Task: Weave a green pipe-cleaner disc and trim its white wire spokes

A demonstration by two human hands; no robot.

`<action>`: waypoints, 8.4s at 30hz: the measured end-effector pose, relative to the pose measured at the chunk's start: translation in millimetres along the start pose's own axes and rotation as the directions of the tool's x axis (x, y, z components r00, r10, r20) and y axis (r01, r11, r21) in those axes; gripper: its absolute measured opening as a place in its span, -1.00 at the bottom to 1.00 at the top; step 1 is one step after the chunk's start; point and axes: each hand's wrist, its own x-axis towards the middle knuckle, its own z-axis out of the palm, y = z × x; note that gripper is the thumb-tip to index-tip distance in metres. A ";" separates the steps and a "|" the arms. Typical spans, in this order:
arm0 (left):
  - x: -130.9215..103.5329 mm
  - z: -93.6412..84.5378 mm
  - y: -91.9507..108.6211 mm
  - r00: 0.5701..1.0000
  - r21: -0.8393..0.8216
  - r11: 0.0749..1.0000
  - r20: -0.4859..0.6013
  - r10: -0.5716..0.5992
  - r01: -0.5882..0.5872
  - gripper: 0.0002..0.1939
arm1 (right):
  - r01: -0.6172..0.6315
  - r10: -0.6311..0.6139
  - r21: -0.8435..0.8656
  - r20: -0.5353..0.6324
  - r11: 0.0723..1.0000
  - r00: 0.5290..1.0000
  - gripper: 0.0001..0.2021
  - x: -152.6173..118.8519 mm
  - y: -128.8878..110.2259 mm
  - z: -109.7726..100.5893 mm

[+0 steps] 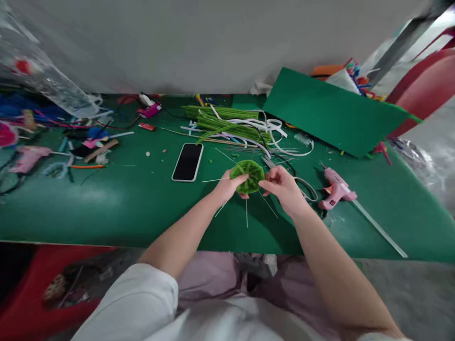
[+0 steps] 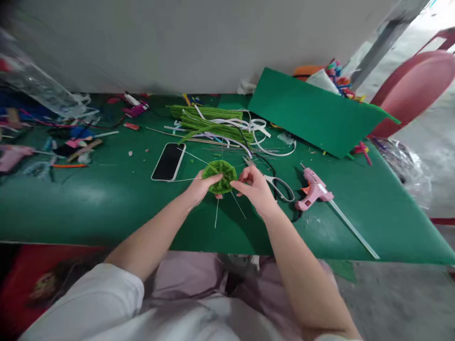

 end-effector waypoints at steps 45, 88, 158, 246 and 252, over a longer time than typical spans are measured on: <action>-1.5 -6.0 3.8 0.996 0.061 0.995 0.048 0.077 -0.080 -0.65 | 0.015 -0.017 0.030 0.072 0.999 0.997 -0.67 -0.9 -6.3 -4.0; -3.9 -4.1 2.5 0.945 0.229 0.973 0.317 -0.075 0.000 -0.69 | 0.016 -0.003 -0.240 0.058 0.971 0.998 -0.78 1.1 -8.5 -16.8; 4.1 -11.3 0.6 0.928 0.340 0.924 0.370 0.037 -0.173 -0.83 | -0.012 -0.043 -0.431 -0.118 0.902 0.992 -0.72 3.6 8.6 -4.0; 8.6 -6.1 -2.5 0.916 0.124 0.909 0.096 0.389 -0.398 -0.66 | 0.050 -0.122 -0.655 -0.065 0.754 0.990 -0.69 1.5 12.3 -6.8; 8.3 -5.9 -2.9 0.914 0.100 0.909 0.064 0.401 -0.406 -0.68 | 0.057 -0.129 -0.685 -0.054 0.727 0.990 -0.71 2.2 12.1 -7.7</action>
